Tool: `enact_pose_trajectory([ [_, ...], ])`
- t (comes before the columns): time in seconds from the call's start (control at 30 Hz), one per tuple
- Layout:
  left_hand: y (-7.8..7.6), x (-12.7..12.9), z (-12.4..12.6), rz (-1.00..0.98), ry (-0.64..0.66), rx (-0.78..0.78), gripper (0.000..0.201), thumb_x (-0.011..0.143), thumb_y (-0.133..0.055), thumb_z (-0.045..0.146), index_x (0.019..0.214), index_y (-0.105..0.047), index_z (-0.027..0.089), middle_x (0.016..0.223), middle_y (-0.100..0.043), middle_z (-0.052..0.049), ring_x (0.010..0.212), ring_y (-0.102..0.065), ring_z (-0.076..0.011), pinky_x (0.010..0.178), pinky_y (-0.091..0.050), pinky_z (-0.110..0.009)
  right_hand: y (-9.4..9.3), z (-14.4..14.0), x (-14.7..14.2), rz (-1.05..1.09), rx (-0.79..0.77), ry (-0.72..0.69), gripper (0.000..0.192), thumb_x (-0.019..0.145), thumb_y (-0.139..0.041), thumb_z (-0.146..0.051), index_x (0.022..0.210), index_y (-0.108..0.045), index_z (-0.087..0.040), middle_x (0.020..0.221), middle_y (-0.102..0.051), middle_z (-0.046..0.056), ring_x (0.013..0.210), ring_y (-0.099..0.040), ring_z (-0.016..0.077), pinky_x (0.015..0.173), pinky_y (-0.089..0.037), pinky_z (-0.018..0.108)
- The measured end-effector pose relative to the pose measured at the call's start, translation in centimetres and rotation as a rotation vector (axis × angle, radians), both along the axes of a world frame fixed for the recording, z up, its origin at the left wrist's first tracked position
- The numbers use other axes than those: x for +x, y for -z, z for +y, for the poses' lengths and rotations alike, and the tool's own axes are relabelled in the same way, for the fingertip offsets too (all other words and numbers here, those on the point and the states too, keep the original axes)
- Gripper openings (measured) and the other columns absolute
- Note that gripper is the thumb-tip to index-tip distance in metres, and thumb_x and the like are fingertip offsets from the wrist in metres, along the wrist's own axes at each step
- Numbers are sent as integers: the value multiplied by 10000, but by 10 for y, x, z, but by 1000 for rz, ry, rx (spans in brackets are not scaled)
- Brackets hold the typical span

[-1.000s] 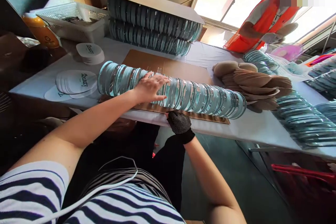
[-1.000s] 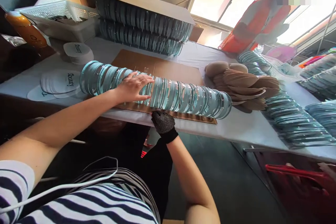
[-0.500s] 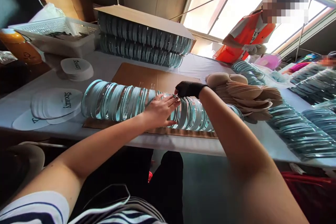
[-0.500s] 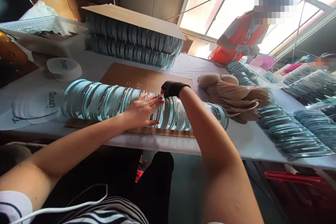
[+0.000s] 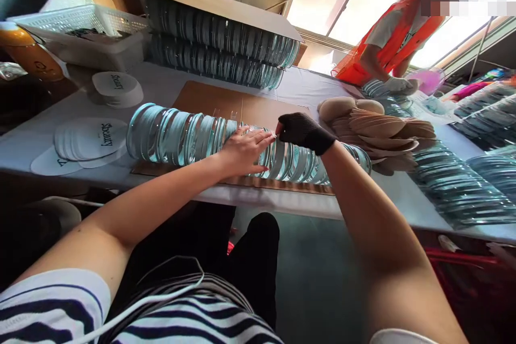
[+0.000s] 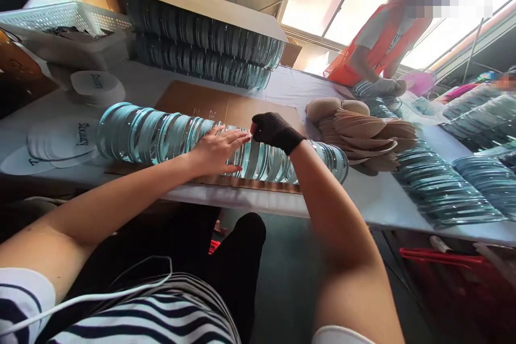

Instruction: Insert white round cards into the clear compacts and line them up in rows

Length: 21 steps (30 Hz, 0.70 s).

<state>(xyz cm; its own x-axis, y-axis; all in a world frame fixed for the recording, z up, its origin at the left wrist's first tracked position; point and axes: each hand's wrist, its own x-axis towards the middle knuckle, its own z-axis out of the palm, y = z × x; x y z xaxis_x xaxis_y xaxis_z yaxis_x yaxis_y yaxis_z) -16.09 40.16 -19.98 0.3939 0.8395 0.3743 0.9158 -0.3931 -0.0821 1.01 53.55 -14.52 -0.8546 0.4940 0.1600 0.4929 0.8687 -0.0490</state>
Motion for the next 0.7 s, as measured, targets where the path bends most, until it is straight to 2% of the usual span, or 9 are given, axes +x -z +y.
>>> enact_pose_trajectory([
  [0.1, 0, 0, -1, -2, 4, -10, 737, 844, -594, 537, 1454, -400, 172, 1528, -403, -92, 1395, -391, -268, 1168, -218, -482, 39, -51, 28, 155, -42, 8, 202, 746, -562, -135, 874, -718, -142, 835, -731, 55, 764, -662, 164, 696, -445, 232],
  [0.2, 0, 3, 2, -3, 8, -22, 736, 847, -595, 529, 1454, -395, 163, 1530, -397, -102, 1398, -386, -268, 1173, -210, -482, 103, -104, 40, 157, 18, 141, 210, 832, -517, -182, 881, -720, -160, 910, -732, 94, 769, -668, 196, 660, -459, 269],
  [0.3, -2, 3, 1, -13, 18, -29, 719, 862, -590, 509, 1456, -383, 162, 1532, -396, -99, 1412, -366, -266, 1189, -186, -485, 153, -132, 48, 316, 28, 198, 239, 884, -489, -231, 959, -714, -202, 1017, -732, 87, 851, -681, 198, 731, -501, 283],
  [0.4, 0, -18, -22, -76, 66, 75, 592, 927, -517, 450, 1452, -376, 214, 1512, -431, -66, 1445, -313, -239, 1216, -140, -477, 162, -118, 80, 684, 111, 394, 288, 920, -450, -366, 882, -682, -200, 920, -725, 88, 875, -675, 193, 826, -513, 298],
  [0.47, 11, -49, -50, -205, 26, 303, 538, 944, -489, 438, 1446, -366, 286, 1488, -458, -42, 1454, -294, -239, 1221, -135, -493, 155, -89, 116, 972, 205, 789, 355, 921, -389, -422, 922, -645, -177, 974, -702, 120, 968, -655, 214, 906, -498, 335],
  [0.53, 30, -91, -81, -392, -150, 625, 595, 913, -534, 456, 1459, -334, 333, 1507, -420, -38, 1458, -274, -280, 1213, -133, -535, 149, -56, 155, 1135, 177, 1195, 424, 912, -319, -396, 1159, -569, -159, 1207, -633, 142, 1141, -589, 224, 991, -457, 370],
  [0.6, 52, -132, -107, -526, -358, 839, 680, 882, -560, 497, 1481, -312, 291, 1567, -309, -64, 1463, -236, -312, 1202, -171, -544, 151, -27, 183, 1128, 46, 1318, 503, 916, -262, -420, 1256, -508, -142, 1219, -613, 173, 1102, -599, 255, 952, -471, 430],
  [0.63, 63, -150, -117, -638, -469, 835, 714, 876, -550, 532, 1483, -302, 249, 1581, -270, -88, 1460, -235, -318, 1193, -201, -536, 156, -16, 192, 1090, -28, 1322, 514, 915, -251, -448, 1223, -527, -143, 1148, -633, 174, 1046, -613, 267, 913, -483, 448],
  [0.7, 78, -175, -128, -870, -648, 694, 666, 899, -450, 598, 1410, -388, 176, 1500, -396, -129, 1379, -370, -314, 1138, -313, -511, 167, -3, 198, 997, -133, 1253, 511, 898, -264, -525, 1049, -586, -157, 939, -651, 140, 932, -618, 274, 840, -496, 459],
])
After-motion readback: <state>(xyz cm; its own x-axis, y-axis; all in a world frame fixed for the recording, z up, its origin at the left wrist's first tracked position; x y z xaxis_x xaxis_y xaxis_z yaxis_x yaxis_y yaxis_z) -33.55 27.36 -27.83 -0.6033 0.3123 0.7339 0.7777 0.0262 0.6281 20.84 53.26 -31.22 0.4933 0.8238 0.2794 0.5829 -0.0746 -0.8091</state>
